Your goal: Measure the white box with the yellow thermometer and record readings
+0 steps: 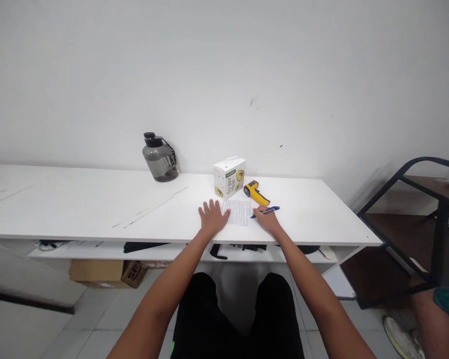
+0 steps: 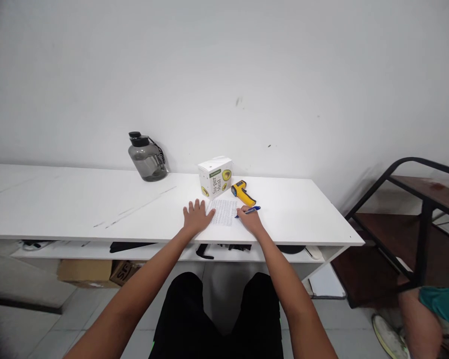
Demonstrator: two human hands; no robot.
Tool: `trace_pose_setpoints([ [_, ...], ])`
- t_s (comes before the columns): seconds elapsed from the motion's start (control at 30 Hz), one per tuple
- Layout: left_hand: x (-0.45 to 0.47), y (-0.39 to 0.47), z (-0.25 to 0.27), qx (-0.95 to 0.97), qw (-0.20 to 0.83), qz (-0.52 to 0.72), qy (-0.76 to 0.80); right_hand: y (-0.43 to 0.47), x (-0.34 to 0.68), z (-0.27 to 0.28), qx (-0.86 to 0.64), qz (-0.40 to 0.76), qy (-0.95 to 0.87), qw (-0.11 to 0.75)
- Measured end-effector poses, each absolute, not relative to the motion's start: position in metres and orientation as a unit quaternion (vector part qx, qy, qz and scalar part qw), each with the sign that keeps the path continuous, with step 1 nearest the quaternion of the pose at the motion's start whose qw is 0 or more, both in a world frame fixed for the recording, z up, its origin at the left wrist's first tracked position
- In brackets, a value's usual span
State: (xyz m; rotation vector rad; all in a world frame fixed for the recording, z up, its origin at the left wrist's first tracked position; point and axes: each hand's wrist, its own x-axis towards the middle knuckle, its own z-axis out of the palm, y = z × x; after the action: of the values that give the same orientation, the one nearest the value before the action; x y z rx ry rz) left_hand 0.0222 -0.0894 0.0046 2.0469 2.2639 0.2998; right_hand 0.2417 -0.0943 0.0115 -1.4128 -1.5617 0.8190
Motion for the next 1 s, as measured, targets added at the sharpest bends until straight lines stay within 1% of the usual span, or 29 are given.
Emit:
trace_pose_setpoints([
  [0.43,0.0215,-0.0910,0.0049,0.669,0.042,0.103,0.735,-0.0962,0.2413,0.0144,-0.560,0.325,-0.618,0.447],
  [1.0,0.0217,-0.0909,0.0051,0.669,0.043,0.101,0.735,-0.0950,0.2422,0.0106,-0.571,0.308,-0.626,0.433],
])
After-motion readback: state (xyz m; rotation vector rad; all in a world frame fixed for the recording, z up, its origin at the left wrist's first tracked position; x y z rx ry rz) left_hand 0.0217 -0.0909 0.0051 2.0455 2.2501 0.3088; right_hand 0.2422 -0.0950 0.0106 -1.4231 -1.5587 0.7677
